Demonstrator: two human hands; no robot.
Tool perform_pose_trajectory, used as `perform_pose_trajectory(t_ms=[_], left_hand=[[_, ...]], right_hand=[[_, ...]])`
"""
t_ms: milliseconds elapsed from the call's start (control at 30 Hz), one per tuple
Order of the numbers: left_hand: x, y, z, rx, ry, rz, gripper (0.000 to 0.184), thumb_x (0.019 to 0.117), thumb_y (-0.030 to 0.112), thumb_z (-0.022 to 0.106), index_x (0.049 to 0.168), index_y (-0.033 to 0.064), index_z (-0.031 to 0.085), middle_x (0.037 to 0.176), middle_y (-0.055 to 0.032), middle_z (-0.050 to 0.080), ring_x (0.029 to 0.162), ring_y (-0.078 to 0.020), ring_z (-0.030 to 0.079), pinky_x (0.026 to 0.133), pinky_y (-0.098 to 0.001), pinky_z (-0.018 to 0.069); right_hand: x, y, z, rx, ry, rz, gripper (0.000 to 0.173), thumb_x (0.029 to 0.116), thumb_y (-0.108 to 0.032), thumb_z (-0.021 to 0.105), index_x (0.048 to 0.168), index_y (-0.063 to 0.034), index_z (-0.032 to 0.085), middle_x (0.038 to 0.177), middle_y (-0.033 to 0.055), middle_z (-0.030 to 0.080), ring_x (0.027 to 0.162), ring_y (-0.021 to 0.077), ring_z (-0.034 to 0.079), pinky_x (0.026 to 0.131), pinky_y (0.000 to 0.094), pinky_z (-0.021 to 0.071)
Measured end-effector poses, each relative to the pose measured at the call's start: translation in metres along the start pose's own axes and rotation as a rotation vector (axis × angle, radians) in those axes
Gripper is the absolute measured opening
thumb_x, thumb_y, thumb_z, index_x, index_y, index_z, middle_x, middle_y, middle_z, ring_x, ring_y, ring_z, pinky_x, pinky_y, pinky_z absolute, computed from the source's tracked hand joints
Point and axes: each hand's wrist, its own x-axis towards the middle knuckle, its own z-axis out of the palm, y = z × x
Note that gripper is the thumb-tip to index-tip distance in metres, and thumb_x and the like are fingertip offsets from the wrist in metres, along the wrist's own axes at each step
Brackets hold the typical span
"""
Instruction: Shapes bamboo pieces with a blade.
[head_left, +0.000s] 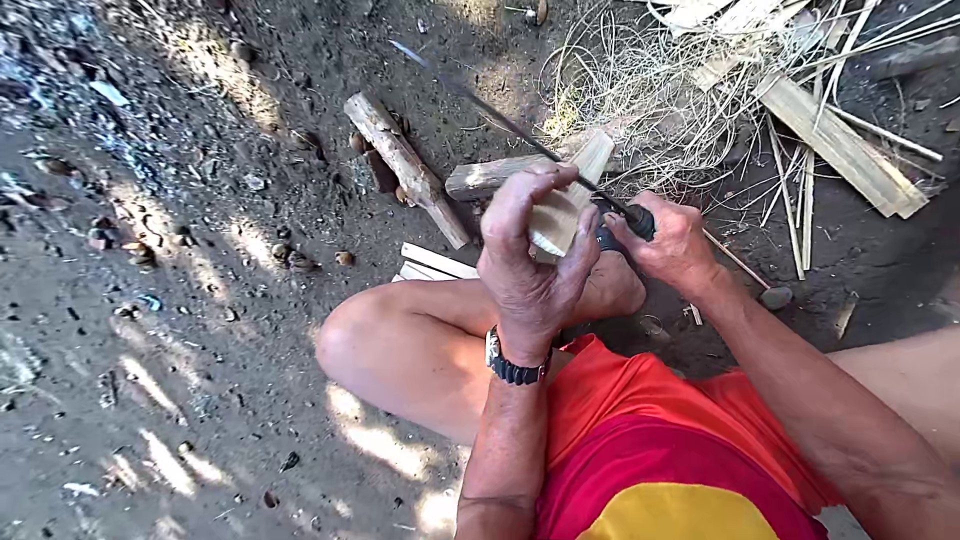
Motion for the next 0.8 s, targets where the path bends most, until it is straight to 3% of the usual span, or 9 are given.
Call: perform_pose_trajectory(t_ms=[100,167,267,367,433,500,567,733,800], left_hand=[[-0.002,-0.002,-0.001,-0.009,0.004,0.002,0.054,0.0923,0.002,0.072,0.139,0.0105,0.045,0.133,-0.0116,0.062,0.125,-0.0289,0.061,0.103,-0.0446,0.0559],[-0.001,-0.004,-0.003,-0.007,0.013,0.01,0.057,0.0915,0.002,0.073,0.139,0.0109,0.044,0.133,-0.0118,0.062,0.124,-0.0298,0.062,0.102,-0.0457,0.0568],[-0.005,-0.002,-0.002,-0.039,0.001,-0.007,0.069,0.0921,0.004,0.074,0.149,0.0136,0.036,0.136,-0.0112,0.061,0.125,-0.0288,0.061,0.103,-0.0447,0.0559],[-0.003,-0.001,-0.001,-0.077,0.012,-0.019,0.081,0.0914,0.004,0.074,0.156,0.0166,0.026,0.136,-0.0106,0.061,0.125,-0.0288,0.061,0.103,-0.0444,0.0557],[-0.001,-0.004,-0.002,-0.102,0.026,-0.028,0.084,0.0903,0.003,0.074,0.157,0.0145,0.024,0.136,-0.0125,0.061,0.124,-0.0303,0.062,0.103,-0.0454,0.0565],[-0.002,-0.007,-0.005,-0.114,0.035,-0.052,0.083,0.09,0.002,0.074,0.155,0.0109,0.024,0.134,-0.0132,0.062,0.123,-0.0299,0.062,0.102,-0.045,0.0568],[-0.002,-0.009,-0.007,-0.096,0.032,-0.078,0.077,0.0903,0.001,0.073,0.153,0.0056,0.029,0.133,-0.014,0.062,0.122,-0.0292,0.063,0.102,-0.0446,0.0572],[0.0,-0.005,0.001,-0.01,0.003,-0.082,0.053,0.0931,0.005,0.071,0.139,-0.0022,0.047,0.132,-0.0149,0.062,0.123,-0.0271,0.063,0.101,-0.0419,0.0581],[-0.002,-0.003,0.0,0.018,0.002,-0.079,0.051,0.0931,0.006,0.072,0.138,-0.0032,0.049,0.131,-0.0157,0.063,0.122,-0.0276,0.063,0.101,-0.0429,0.0579]], right_hand=[[0.017,0.059,0.011,-0.113,-0.212,0.403,0.043,0.0996,-0.042,0.065,0.103,0.0001,0.07,0.086,0.0213,0.07,0.083,0.0395,0.07,0.078,0.0638,0.0546],[0.024,0.072,0.009,-0.158,-0.268,0.492,0.045,0.0988,-0.046,0.065,0.098,-0.001,0.069,0.084,0.0205,0.068,0.083,0.0398,0.068,0.077,0.0639,0.0524],[0.003,0.024,-0.008,-0.116,-0.197,0.327,0.044,0.0984,-0.046,0.065,0.101,-0.0013,0.069,0.082,0.0177,0.069,0.078,0.0344,0.07,0.073,0.0588,0.0571],[-0.004,-0.001,-0.001,-0.007,-0.005,0.017,0.04,0.0986,-0.043,0.067,0.097,-0.0031,0.07,0.078,0.0111,0.069,0.069,0.0226,0.068,0.063,0.0449,0.0573],[0.007,0.019,0.011,-0.046,-0.051,0.111,0.04,0.0993,-0.042,0.065,0.097,-0.0022,0.069,0.078,0.0138,0.069,0.07,0.0275,0.069,0.065,0.0501,0.0565],[0.024,0.055,0.014,-0.087,-0.234,0.422,0.042,0.0996,-0.041,0.065,0.105,0.0004,0.07,0.088,0.0217,0.07,0.084,0.0391,0.07,0.079,0.0636,0.0551],[0.034,0.063,0.007,-0.109,-0.29,0.509,0.044,0.0981,-0.044,0.067,0.099,-0.0001,0.069,0.086,0.0216,0.068,0.084,0.0402,0.068,0.079,0.0649,0.0528],[0.012,-0.002,-0.01,-0.082,-0.078,0.07,0.045,0.0993,-0.047,0.064,0.097,-0.0024,0.068,0.077,0.0132,0.068,0.069,0.0278,0.068,0.063,0.0502,0.0565],[0.01,0.007,0.003,-0.063,-0.032,0.05,0.045,0.1003,-0.046,0.063,0.096,-0.0019,0.067,0.075,0.0136,0.067,0.067,0.0287,0.067,0.061,0.0504,0.0548]])
